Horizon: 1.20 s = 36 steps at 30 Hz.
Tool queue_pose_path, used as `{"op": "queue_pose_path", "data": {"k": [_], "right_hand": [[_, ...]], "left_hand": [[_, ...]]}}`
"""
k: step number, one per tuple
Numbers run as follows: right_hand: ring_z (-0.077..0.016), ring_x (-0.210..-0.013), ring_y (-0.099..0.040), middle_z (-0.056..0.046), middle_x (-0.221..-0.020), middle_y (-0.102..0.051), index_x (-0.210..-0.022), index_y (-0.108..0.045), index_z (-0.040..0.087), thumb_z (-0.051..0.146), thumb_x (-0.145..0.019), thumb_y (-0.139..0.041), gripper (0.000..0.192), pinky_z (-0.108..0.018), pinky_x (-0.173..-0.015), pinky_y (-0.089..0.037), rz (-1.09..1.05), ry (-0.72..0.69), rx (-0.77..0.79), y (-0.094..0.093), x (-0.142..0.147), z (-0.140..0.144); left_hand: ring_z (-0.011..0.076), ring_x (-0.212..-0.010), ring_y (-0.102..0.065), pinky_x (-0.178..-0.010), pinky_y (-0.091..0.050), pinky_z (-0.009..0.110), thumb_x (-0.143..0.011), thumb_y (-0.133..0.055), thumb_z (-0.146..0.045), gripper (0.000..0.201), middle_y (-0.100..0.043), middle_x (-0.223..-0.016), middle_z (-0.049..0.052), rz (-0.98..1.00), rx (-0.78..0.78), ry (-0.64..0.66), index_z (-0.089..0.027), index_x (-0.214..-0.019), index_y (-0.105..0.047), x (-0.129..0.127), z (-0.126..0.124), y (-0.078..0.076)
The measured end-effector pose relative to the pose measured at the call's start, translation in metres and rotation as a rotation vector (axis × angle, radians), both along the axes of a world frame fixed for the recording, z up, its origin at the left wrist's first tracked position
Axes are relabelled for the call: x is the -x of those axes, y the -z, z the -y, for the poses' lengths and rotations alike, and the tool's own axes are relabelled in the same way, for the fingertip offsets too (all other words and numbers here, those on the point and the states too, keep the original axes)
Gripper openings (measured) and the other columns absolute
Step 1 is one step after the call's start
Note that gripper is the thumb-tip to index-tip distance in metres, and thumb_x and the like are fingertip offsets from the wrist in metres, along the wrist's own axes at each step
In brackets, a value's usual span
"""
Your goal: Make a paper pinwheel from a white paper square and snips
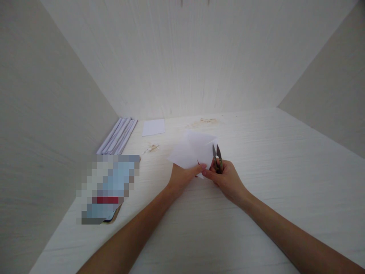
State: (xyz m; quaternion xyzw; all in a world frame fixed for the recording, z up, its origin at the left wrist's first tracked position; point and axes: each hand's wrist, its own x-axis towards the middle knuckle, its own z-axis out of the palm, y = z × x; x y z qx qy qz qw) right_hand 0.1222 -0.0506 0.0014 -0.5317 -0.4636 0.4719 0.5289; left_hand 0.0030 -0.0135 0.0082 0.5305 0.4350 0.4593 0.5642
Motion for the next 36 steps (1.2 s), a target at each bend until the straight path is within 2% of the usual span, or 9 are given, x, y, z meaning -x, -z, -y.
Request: {"op": "queue_pose_path", "data": {"k": [3, 7, 15, 23, 26, 30, 36], "right_hand": [[-0.0033, -0.037, -0.023, 0.01, -0.04, -0.03, -0.048, -0.034, 0.019, 0.027, -0.057, -0.067, 0.035, -0.02, -0.037, -0.016, 0.003, 0.004, -0.003, -0.001, 0.0, 0.0], [-0.0032, -0.036, -0.022, 0.011, -0.041, -0.029, -0.056, -0.042, 0.018, 0.031, -0.059, -0.066, 0.027, -0.02, -0.037, -0.015, -0.037, 0.0, 0.014, -0.001, 0.001, 0.001], [-0.0029, -0.035, -0.023, 0.011, -0.041, -0.031, -0.061, -0.046, 0.017, 0.034, -0.062, -0.065, 0.026, -0.021, -0.036, -0.015, -0.092, 0.016, 0.032, -0.001, 0.001, 0.0], [-0.0025, -0.036, -0.022, 0.011, -0.043, -0.029, -0.063, -0.046, 0.017, 0.034, -0.061, -0.067, 0.027, -0.019, -0.034, -0.013, -0.172, 0.028, 0.031, 0.003, 0.0, 0.0], [-0.0029, -0.036, -0.02, 0.01, -0.046, -0.028, -0.073, -0.048, 0.018, 0.04, -0.067, -0.061, 0.026, -0.018, -0.032, -0.012, -0.3, -0.056, 0.062, -0.003, 0.002, 0.002], [-0.0041, -0.038, -0.022, 0.008, -0.053, -0.031, -0.079, -0.049, 0.019, 0.051, -0.074, -0.045, 0.032, -0.016, -0.03, -0.012, -0.501, -0.225, 0.177, -0.014, 0.006, 0.007], [-0.0028, -0.039, -0.025, 0.008, -0.055, -0.031, -0.076, -0.047, 0.018, 0.049, -0.074, -0.049, 0.031, -0.013, -0.029, -0.013, -0.447, -0.247, 0.242, -0.014, 0.011, 0.013]], "left_hand": [[0.018, -0.075, -0.061, -0.071, -0.049, 0.031, -0.052, -0.069, -0.021, 0.018, -0.067, -0.074, 0.005, -0.02, -0.002, -0.033, -0.015, -0.068, -0.064, -0.001, -0.001, -0.001], [0.0169, -0.064, -0.061, -0.055, -0.049, 0.028, -0.053, -0.069, -0.024, 0.023, -0.066, -0.071, 0.005, -0.027, 0.052, -0.059, -0.014, -0.072, -0.064, -0.001, -0.002, 0.001], [0.0131, -0.057, -0.057, -0.042, -0.044, 0.021, -0.054, -0.068, -0.026, 0.022, -0.064, -0.068, 0.003, 0.009, 0.063, -0.054, -0.014, -0.071, -0.063, -0.001, -0.004, 0.004], [0.0066, -0.04, -0.046, -0.037, -0.039, 0.018, -0.059, -0.064, -0.026, 0.014, -0.055, -0.051, -0.002, -0.023, 0.006, -0.038, -0.014, -0.057, -0.057, -0.001, -0.003, 0.005], [0.0076, -0.043, -0.047, -0.038, -0.039, 0.018, -0.062, -0.061, -0.029, 0.017, -0.053, -0.049, -0.002, -0.002, -0.01, -0.054, -0.014, -0.055, -0.055, -0.001, -0.004, 0.005], [0.0122, -0.058, -0.057, -0.042, -0.043, 0.019, -0.065, -0.058, -0.028, 0.014, -0.059, -0.063, 0.001, 0.142, 0.008, -0.115, -0.015, -0.066, -0.058, -0.001, -0.007, 0.002], [0.0136, -0.061, -0.06, -0.045, -0.043, 0.02, -0.063, -0.059, -0.029, 0.018, -0.063, -0.073, 0.005, 0.27, 0.068, -0.181, -0.013, -0.072, -0.059, 0.001, -0.013, 0.001]]}}
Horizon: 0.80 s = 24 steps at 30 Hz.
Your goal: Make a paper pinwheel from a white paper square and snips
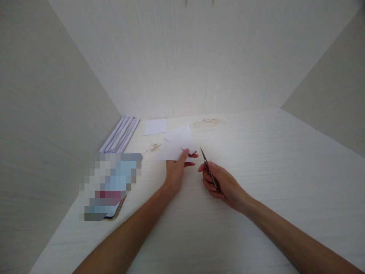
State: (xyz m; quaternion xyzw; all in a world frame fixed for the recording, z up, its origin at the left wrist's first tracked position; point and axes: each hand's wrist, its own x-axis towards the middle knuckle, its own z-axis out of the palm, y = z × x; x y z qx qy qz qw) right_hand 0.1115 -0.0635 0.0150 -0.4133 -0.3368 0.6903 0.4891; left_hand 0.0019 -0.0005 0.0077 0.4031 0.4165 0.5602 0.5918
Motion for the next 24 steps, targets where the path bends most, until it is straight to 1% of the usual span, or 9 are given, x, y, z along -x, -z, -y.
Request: {"op": "queue_pose_path", "data": {"k": [3, 6, 9, 12, 24], "right_hand": [[-0.0024, -0.038, -0.026, 0.008, -0.054, -0.03, -0.076, -0.046, 0.018, 0.048, -0.075, -0.047, 0.03, -0.012, -0.028, -0.014, 0.048, -0.023, 0.01, 0.0026, -0.0006, 0.0008], [-0.0023, -0.035, -0.027, 0.008, -0.052, -0.033, -0.075, -0.044, 0.019, 0.047, -0.077, -0.044, 0.028, -0.011, -0.026, -0.016, 0.093, -0.06, 0.017, 0.003, -0.0013, 0.0009], [-0.0023, -0.032, -0.024, 0.009, -0.048, -0.035, -0.073, -0.042, 0.019, 0.047, -0.078, -0.042, 0.028, -0.011, -0.023, -0.016, 0.122, -0.093, 0.024, 0.0023, -0.0016, 0.0011], [-0.0021, -0.03, -0.021, 0.01, -0.044, -0.033, -0.072, -0.042, 0.019, 0.047, -0.078, -0.042, 0.028, -0.01, -0.022, -0.015, 0.141, -0.112, 0.025, 0.0016, -0.0015, 0.0015], [-0.0019, -0.027, -0.018, 0.011, -0.039, -0.031, -0.068, -0.041, 0.019, 0.046, -0.078, -0.041, 0.029, -0.01, -0.021, -0.014, 0.166, -0.095, 0.034, 0.0009, 0.0001, 0.0008]], "left_hand": [[0.0137, -0.062, -0.061, -0.045, -0.043, 0.02, -0.063, -0.06, -0.029, 0.018, -0.064, -0.072, 0.005, 0.028, 0.009, -0.012, -0.013, -0.071, -0.059, 0.0013, -0.0017, 0.0003], [0.0134, -0.062, -0.061, -0.046, -0.043, 0.019, -0.064, -0.06, -0.03, 0.018, -0.064, -0.069, 0.004, 0.034, 0.013, -0.007, -0.013, -0.07, -0.058, 0.0017, -0.0021, 0.0003], [0.0126, -0.061, -0.061, -0.046, -0.044, 0.018, -0.064, -0.059, -0.029, 0.017, -0.063, -0.066, 0.004, 0.029, 0.022, 0.017, -0.012, -0.068, -0.057, 0.0014, -0.0016, 0.0001], [0.012, -0.06, -0.06, -0.045, -0.043, 0.018, -0.065, -0.059, -0.029, 0.017, -0.062, -0.065, 0.003, 0.019, 0.027, 0.041, -0.012, -0.068, -0.057, 0.001, -0.0008, -0.0004], [0.011, -0.058, -0.059, -0.045, -0.044, 0.019, -0.065, -0.059, -0.029, 0.016, -0.061, -0.064, 0.001, -0.008, 0.005, 0.087, -0.013, -0.069, -0.057, 0.0008, 0.0006, 0.0011]]}}
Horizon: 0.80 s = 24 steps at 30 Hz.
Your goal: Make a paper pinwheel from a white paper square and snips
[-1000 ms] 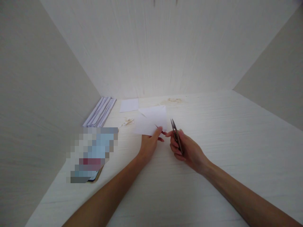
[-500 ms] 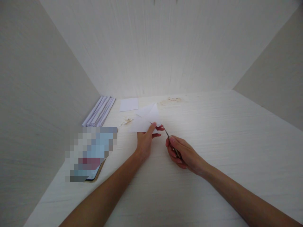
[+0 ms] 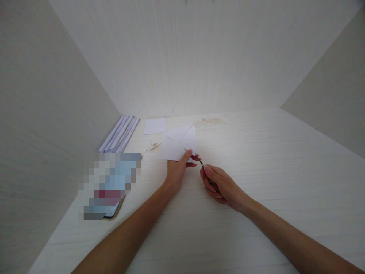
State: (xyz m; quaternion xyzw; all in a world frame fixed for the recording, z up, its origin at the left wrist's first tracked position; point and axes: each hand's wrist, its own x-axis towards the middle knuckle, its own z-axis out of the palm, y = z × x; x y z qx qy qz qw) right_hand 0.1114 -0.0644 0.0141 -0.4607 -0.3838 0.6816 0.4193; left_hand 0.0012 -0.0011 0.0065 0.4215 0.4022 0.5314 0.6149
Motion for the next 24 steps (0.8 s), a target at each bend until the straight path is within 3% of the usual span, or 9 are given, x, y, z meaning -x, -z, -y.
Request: {"op": "queue_pose_path", "data": {"k": [24], "right_hand": [[-0.0021, -0.027, -0.018, 0.011, -0.038, -0.031, -0.067, -0.04, 0.019, 0.047, -0.077, -0.042, 0.03, -0.012, -0.022, -0.012, -0.002, 0.023, 0.023, 0.0004, -0.0003, 0.0003]], "left_hand": [[0.012, -0.059, -0.059, -0.043, -0.043, 0.018, -0.064, -0.059, -0.03, 0.018, -0.061, -0.066, 0.003, -0.046, 0.0, -0.009, -0.013, -0.069, -0.057, 0.0001, -0.0002, -0.0008]]}}
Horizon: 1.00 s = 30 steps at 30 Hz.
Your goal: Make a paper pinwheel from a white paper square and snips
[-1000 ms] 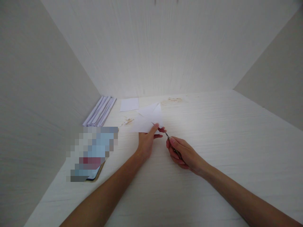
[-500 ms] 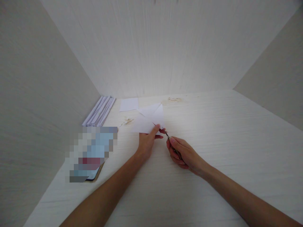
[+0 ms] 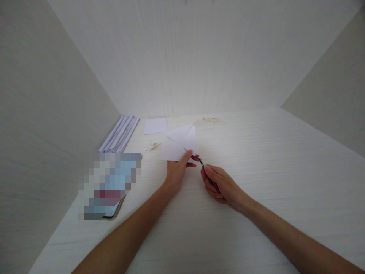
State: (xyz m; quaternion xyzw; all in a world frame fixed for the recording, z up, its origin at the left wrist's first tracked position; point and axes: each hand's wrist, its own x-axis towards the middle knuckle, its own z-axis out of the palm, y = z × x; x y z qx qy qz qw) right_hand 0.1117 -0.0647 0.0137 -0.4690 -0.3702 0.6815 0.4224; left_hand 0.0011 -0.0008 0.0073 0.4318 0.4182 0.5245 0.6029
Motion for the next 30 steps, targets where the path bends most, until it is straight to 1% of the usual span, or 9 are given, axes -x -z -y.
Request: {"op": "queue_pose_path", "data": {"k": [9, 15, 17, 19, 21, 23, 26, 28, 30], "right_hand": [[-0.0016, -0.026, -0.016, 0.012, -0.036, -0.03, -0.064, -0.039, 0.019, 0.045, -0.077, -0.043, 0.03, -0.011, -0.021, -0.012, -0.001, 0.01, -0.015, 0.0, 0.001, -0.001], [-0.0017, -0.026, -0.016, 0.012, -0.037, -0.03, -0.065, -0.039, 0.019, 0.046, -0.077, -0.043, 0.03, -0.012, -0.022, -0.011, 0.015, -0.022, -0.013, 0.0, 0.001, 0.0], [-0.0022, -0.026, -0.018, 0.011, -0.038, -0.031, -0.065, -0.039, 0.019, 0.047, -0.077, -0.043, 0.03, -0.012, -0.022, -0.012, 0.03, -0.02, -0.032, 0.001, 0.002, 0.0], [-0.0028, -0.027, -0.021, 0.011, -0.039, -0.032, -0.066, -0.039, 0.02, 0.048, -0.077, -0.043, 0.031, -0.013, -0.023, -0.013, 0.034, 0.031, -0.091, 0.001, 0.003, 0.0], [-0.0027, -0.028, -0.023, 0.011, -0.04, -0.032, -0.065, -0.038, 0.02, 0.047, -0.076, -0.045, 0.031, -0.014, -0.025, -0.015, 0.027, 0.122, -0.173, 0.001, 0.003, -0.001], [-0.0021, -0.03, -0.022, 0.011, -0.04, -0.03, -0.062, -0.037, 0.019, 0.046, -0.074, -0.051, 0.032, -0.014, -0.027, -0.015, 0.048, 0.216, -0.232, 0.002, 0.002, -0.003], [-0.0023, -0.033, -0.021, 0.011, -0.04, -0.027, -0.061, -0.04, 0.018, 0.042, -0.07, -0.057, 0.03, -0.016, -0.029, -0.014, 0.115, 0.332, -0.266, 0.005, -0.002, -0.007], [-0.0027, -0.033, -0.021, 0.011, -0.04, -0.026, -0.061, -0.041, 0.018, 0.042, -0.071, -0.056, 0.029, -0.017, -0.03, -0.014, 0.135, 0.366, -0.27, 0.008, -0.004, -0.009], [-0.003, -0.033, -0.021, 0.011, -0.039, -0.026, -0.06, -0.04, 0.019, 0.042, -0.072, -0.055, 0.03, -0.017, -0.03, -0.014, 0.149, 0.37, -0.273, 0.011, -0.005, -0.01]], "left_hand": [[0.0113, -0.057, -0.058, -0.043, -0.042, 0.018, -0.063, -0.06, -0.029, 0.016, -0.06, -0.064, 0.001, 0.026, 0.001, 0.0, -0.014, -0.068, -0.057, 0.0, 0.0, 0.002], [0.0118, -0.058, -0.059, -0.044, -0.042, 0.019, -0.063, -0.06, -0.03, 0.018, -0.061, -0.065, 0.002, 0.031, 0.02, -0.017, -0.014, -0.07, -0.056, 0.001, -0.001, 0.001], [0.0113, -0.056, -0.059, -0.044, -0.042, 0.019, -0.063, -0.06, -0.03, 0.018, -0.061, -0.064, 0.001, 0.058, 0.034, -0.05, -0.014, -0.07, -0.056, 0.001, -0.002, 0.0], [0.0107, -0.054, -0.058, -0.044, -0.042, 0.019, -0.063, -0.06, -0.029, 0.017, -0.061, -0.064, 0.001, 0.065, 0.032, -0.063, -0.014, -0.069, -0.056, 0.001, -0.002, -0.001], [0.0105, -0.054, -0.058, -0.044, -0.043, 0.019, -0.062, -0.061, -0.028, 0.015, -0.061, -0.064, 0.0, 0.04, 0.016, -0.022, -0.014, -0.068, -0.057, 0.0, -0.001, -0.001], [0.0109, -0.054, -0.058, -0.044, -0.043, 0.019, -0.06, -0.063, -0.026, 0.014, -0.061, -0.063, 0.0, -0.007, 0.01, 0.051, -0.014, -0.066, -0.058, -0.001, 0.001, 0.0], [0.011, -0.053, -0.057, -0.044, -0.044, 0.02, -0.06, -0.063, -0.024, 0.011, -0.06, -0.059, 0.0, -0.078, 0.0, 0.168, -0.014, -0.064, -0.059, -0.001, 0.005, 0.0], [0.0106, -0.052, -0.056, -0.045, -0.044, 0.02, -0.061, -0.062, -0.024, 0.009, -0.059, -0.056, -0.001, -0.114, -0.024, 0.227, -0.015, -0.062, -0.06, -0.001, 0.008, -0.002], [0.01, -0.051, -0.054, -0.044, -0.044, 0.02, -0.062, -0.062, -0.023, 0.009, -0.059, -0.055, -0.001, -0.129, -0.044, 0.255, -0.015, -0.06, -0.06, -0.001, 0.009, -0.003]]}}
